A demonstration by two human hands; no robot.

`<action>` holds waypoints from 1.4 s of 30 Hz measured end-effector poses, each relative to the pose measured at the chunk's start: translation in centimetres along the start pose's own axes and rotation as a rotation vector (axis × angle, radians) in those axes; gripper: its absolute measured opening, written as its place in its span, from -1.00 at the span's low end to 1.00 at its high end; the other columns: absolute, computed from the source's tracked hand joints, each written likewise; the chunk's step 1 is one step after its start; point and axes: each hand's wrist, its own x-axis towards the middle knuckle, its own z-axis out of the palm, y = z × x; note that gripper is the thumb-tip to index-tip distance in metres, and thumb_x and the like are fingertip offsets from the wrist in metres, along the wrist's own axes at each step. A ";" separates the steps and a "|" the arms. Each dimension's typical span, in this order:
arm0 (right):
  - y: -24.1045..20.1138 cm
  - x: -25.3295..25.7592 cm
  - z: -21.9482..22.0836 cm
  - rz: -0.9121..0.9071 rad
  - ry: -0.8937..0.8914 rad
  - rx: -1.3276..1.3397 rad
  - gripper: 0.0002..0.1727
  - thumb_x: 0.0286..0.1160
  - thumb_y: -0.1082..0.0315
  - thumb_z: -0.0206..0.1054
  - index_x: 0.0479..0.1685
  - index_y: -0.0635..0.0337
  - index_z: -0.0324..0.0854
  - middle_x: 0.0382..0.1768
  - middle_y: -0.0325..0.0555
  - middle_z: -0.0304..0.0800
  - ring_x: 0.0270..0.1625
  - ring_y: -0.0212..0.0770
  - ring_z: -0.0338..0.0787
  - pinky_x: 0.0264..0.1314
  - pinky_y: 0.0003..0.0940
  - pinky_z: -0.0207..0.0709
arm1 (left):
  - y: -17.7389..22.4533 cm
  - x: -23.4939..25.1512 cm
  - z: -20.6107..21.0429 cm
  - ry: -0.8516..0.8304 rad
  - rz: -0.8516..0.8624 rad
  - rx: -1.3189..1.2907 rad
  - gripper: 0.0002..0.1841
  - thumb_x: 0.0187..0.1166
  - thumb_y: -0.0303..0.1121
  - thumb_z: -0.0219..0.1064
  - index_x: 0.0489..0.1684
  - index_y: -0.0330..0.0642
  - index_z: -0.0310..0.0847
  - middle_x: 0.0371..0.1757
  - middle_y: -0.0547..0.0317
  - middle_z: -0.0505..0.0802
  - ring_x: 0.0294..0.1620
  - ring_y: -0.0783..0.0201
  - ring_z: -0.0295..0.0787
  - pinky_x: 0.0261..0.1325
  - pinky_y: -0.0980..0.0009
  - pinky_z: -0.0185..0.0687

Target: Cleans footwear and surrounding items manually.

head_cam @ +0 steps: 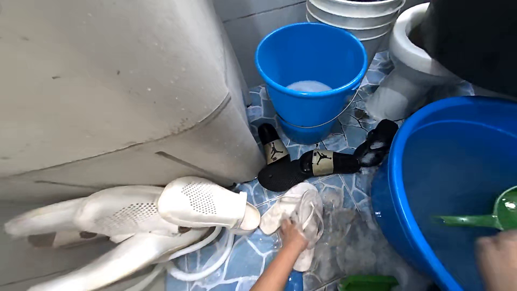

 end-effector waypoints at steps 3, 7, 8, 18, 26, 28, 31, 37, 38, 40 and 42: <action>2.4 1.3 0.0 0.412 -0.219 -0.040 -0.07 0.72 -0.45 -0.29 0.88 0.03 -0.07 0.77 0.20 0.14 0.66 0.17 0.36 0.44 0.28 0.41 | 1.1 1.2 1.6 -0.040 0.208 0.095 -0.15 0.65 0.01 0.32 0.83 -0.33 0.10 0.88 -0.33 0.05 0.93 -0.27 -0.32 0.83 -0.36 -0.47; 4.1 6.6 1.3 0.434 -0.415 0.114 -0.35 0.75 -0.40 -0.30 0.15 -0.06 0.39 -0.20 -0.25 0.69 -0.20 -0.31 0.77 -0.19 -0.30 0.70 | 3.4 3.5 1.1 -0.124 0.465 0.215 -0.38 0.68 -0.44 0.22 0.80 -0.15 0.26 0.88 -0.31 0.11 0.93 -0.30 -0.31 0.82 -0.41 -0.52; 3.9 7.3 1.9 0.343 -0.410 0.104 -0.53 0.86 -0.22 -0.22 -0.03 -0.09 0.40 -0.41 -0.38 0.63 -0.40 -0.41 0.72 -0.32 -0.39 0.68 | 3.9 4.4 0.7 -0.105 0.485 0.240 -0.41 0.69 -0.52 0.16 0.78 -0.11 0.32 0.88 -0.21 0.16 0.93 -0.29 -0.28 0.80 -0.42 -0.48; 3.1 3.5 -1.3 0.066 -0.683 -0.851 -0.76 0.82 0.27 0.16 0.01 0.32 0.49 -0.64 -0.27 0.46 -0.72 -0.39 0.47 -0.62 -0.43 0.48 | 4.6 5.9 0.6 -0.145 0.451 0.352 -0.30 0.62 -0.53 0.24 0.85 -0.07 0.18 0.92 0.02 0.11 0.96 -0.18 -0.44 0.74 -0.53 -0.66; -4.0 -0.9 -5.1 -0.007 -1.064 -0.436 -0.85 0.60 0.46 0.05 -0.27 0.08 0.50 -0.77 -0.48 0.51 -0.78 -0.50 0.51 -0.71 -0.58 0.48 | 10.0 1.1 -3.8 -0.217 0.117 0.402 -0.21 0.55 -0.23 0.44 0.80 -0.23 0.19 0.79 -0.41 0.22 0.64 -0.53 0.30 0.47 -0.64 0.14; -5.1 -2.0 -5.0 -0.137 -1.091 -0.399 -0.89 0.50 0.42 0.12 -0.30 0.04 0.53 -0.76 -0.52 0.53 -0.78 -0.53 0.51 -0.71 -0.59 0.47 | 12.5 0.3 -5.7 -0.246 0.114 0.472 -0.27 0.53 -0.18 0.47 0.68 -0.32 0.34 0.71 -0.44 0.36 0.62 -0.48 0.36 0.44 -0.66 0.16; -5.9 -3.8 -3.6 -0.368 -1.117 -0.411 -0.93 0.40 0.31 0.22 -0.33 0.00 0.60 -0.72 -0.57 0.57 -0.75 -0.58 0.53 -0.70 -0.62 0.48 | 15.9 -0.4 -8.2 -0.287 0.167 0.544 -0.46 0.66 -0.24 0.32 0.54 -0.38 0.47 0.51 -0.39 0.61 0.58 -0.35 0.47 0.48 -0.52 0.24; -5.4 -7.3 -0.5 -0.578 -1.157 -0.575 -0.84 0.44 0.25 0.25 -0.28 0.12 0.68 -0.68 -0.42 0.52 -0.70 -0.54 0.48 -0.63 -0.53 0.42 | 18.6 -3.3 -11.4 -0.186 0.266 0.505 -0.55 0.76 -0.33 0.22 0.45 -0.54 0.49 0.50 -0.45 0.61 0.58 -0.32 0.50 0.56 -0.29 0.33; -5.3 -7.6 -0.1 -0.589 -1.164 -0.599 -0.84 0.46 0.26 0.25 -0.28 0.13 0.68 -0.69 -0.40 0.51 -0.70 -0.52 0.47 -0.62 -0.51 0.40 | 18.5 -4.1 -11.8 -0.150 0.268 0.480 -0.55 0.76 -0.36 0.20 0.49 -0.53 0.46 0.52 -0.44 0.59 0.60 -0.31 0.49 0.59 -0.24 0.33; -5.2 -7.6 0.4 -0.588 -1.190 -0.633 -0.85 0.48 0.28 0.27 -0.28 0.14 0.69 -0.70 -0.37 0.51 -0.71 -0.50 0.46 -0.62 -0.48 0.39 | 18.0 -3.1 -11.8 -0.073 0.354 0.477 -0.56 0.72 -0.35 0.26 0.43 -0.52 0.50 0.48 -0.43 0.62 0.55 -0.31 0.52 0.55 -0.23 0.37; -5.2 -7.3 0.5 -0.575 -1.219 -0.653 -0.86 0.47 0.29 0.28 -0.28 0.12 0.70 -0.70 -0.37 0.52 -0.71 -0.50 0.47 -0.63 -0.49 0.39 | 15.9 0.1 -10.1 0.097 0.539 0.403 -0.47 0.70 -0.25 0.30 0.55 -0.41 0.48 0.58 -0.36 0.57 0.64 -0.30 0.43 0.66 -0.23 0.27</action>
